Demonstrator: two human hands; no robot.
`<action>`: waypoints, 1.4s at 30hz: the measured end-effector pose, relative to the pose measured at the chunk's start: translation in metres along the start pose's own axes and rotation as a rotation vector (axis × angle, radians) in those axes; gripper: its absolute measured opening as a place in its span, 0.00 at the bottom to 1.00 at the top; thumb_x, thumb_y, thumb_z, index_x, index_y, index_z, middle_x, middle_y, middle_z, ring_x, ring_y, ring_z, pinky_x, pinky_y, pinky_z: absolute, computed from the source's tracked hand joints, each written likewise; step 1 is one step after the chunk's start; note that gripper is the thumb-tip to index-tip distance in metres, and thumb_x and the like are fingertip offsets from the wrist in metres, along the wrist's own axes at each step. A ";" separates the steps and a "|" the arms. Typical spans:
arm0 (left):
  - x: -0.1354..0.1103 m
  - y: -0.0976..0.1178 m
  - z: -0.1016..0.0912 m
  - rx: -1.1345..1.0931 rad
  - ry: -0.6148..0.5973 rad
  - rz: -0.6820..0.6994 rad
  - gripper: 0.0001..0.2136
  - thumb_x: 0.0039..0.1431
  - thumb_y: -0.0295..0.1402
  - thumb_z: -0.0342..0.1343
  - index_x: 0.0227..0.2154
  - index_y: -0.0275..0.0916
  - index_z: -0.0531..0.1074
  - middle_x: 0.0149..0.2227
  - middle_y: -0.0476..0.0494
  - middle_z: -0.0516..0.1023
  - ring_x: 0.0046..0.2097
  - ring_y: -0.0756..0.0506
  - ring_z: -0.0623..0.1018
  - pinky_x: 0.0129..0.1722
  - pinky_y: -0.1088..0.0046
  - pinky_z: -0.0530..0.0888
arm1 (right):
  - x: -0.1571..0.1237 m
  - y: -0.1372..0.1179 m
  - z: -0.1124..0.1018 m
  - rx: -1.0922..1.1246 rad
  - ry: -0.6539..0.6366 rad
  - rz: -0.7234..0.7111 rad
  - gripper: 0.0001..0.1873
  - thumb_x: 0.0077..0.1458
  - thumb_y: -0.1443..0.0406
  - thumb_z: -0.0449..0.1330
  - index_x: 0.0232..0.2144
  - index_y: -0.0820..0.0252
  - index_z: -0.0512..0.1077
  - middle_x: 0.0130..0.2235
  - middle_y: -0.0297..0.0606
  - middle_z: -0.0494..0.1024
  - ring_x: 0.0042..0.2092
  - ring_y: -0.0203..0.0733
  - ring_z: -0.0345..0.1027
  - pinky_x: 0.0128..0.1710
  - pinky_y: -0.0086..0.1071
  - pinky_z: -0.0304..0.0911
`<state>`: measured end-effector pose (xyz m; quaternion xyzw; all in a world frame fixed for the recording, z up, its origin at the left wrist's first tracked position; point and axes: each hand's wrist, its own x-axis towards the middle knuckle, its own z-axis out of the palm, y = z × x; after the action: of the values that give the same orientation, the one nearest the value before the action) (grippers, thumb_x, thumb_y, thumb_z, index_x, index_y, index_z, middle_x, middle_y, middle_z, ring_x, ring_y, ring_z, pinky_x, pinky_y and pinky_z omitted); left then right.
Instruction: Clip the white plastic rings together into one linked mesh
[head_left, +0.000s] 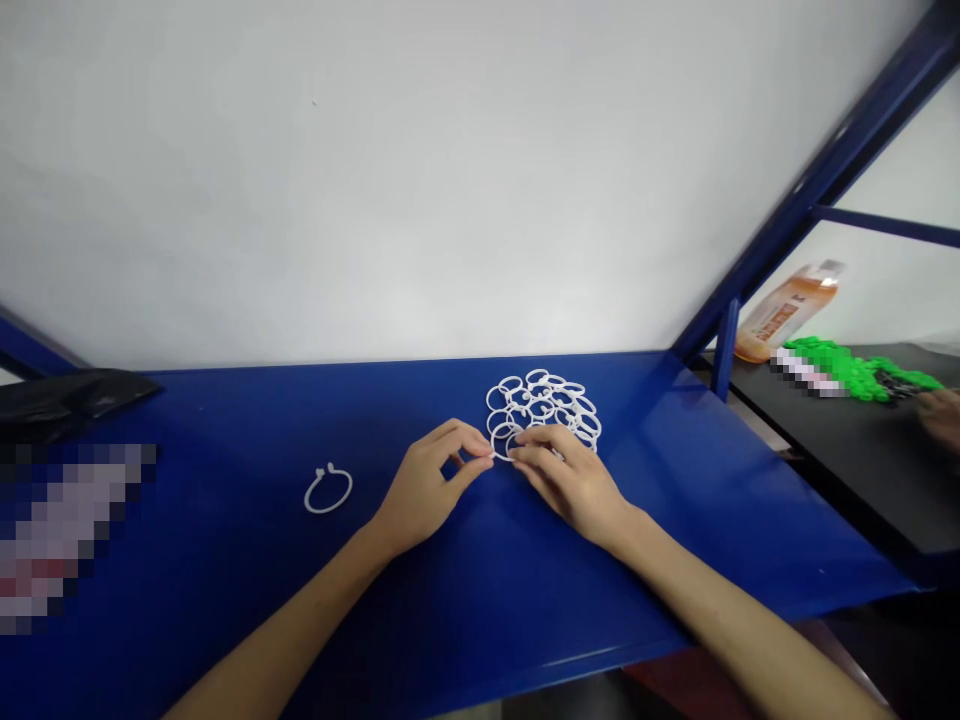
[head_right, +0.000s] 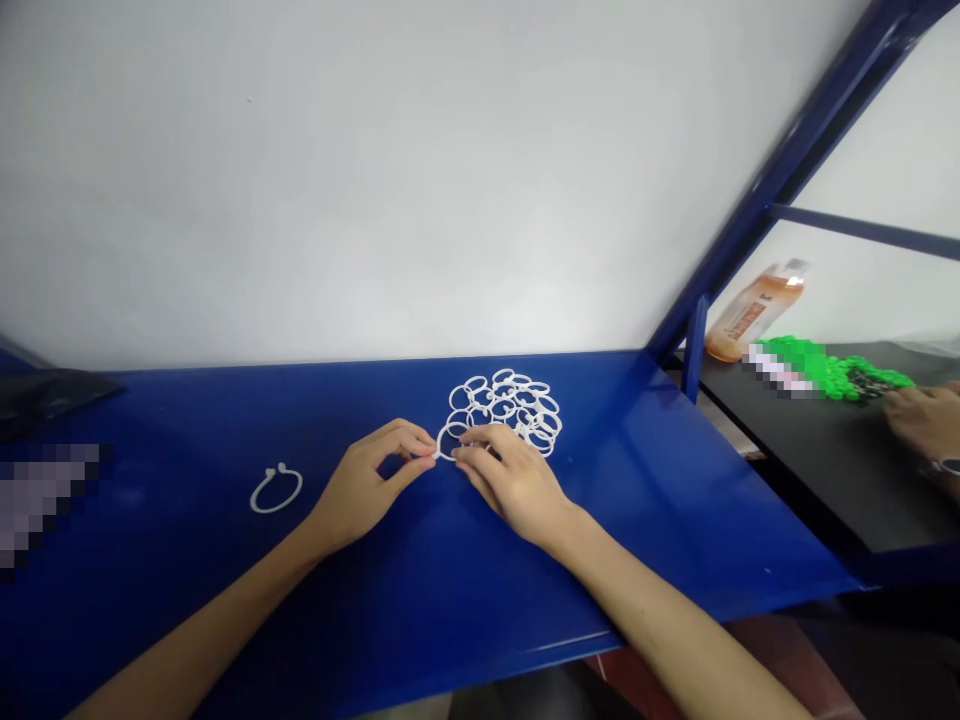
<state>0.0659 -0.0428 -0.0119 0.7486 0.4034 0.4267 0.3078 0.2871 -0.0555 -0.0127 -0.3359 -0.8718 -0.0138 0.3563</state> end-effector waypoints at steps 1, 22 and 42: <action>-0.001 0.000 0.001 0.038 0.008 0.023 0.04 0.61 0.32 0.57 0.32 0.41 0.75 0.38 0.46 0.78 0.40 0.47 0.77 0.39 0.71 0.74 | -0.001 0.001 0.000 -0.020 -0.014 0.019 0.09 0.67 0.67 0.53 0.47 0.56 0.70 0.47 0.44 0.75 0.43 0.42 0.72 0.40 0.37 0.73; -0.006 -0.023 -0.047 1.161 0.000 -0.319 0.18 0.65 0.46 0.49 0.41 0.35 0.72 0.40 0.30 0.76 0.42 0.32 0.75 0.32 0.61 0.74 | 0.071 0.132 -0.042 -0.183 -0.545 0.125 0.09 0.60 0.70 0.53 0.33 0.56 0.73 0.46 0.40 0.76 0.37 0.40 0.71 0.38 0.34 0.67; 0.003 -0.028 -0.030 0.851 -0.098 0.073 0.15 0.66 0.39 0.52 0.52 0.38 0.71 0.50 0.37 0.75 0.50 0.36 0.73 0.48 0.57 0.70 | 0.081 0.135 -0.032 -0.109 -0.619 0.013 0.21 0.57 0.76 0.53 0.45 0.52 0.77 0.49 0.39 0.79 0.45 0.44 0.76 0.45 0.37 0.70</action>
<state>0.0310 -0.0235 -0.0197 0.8420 0.5016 0.1968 -0.0247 0.3443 0.0871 0.0331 -0.3483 -0.9347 0.0444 0.0555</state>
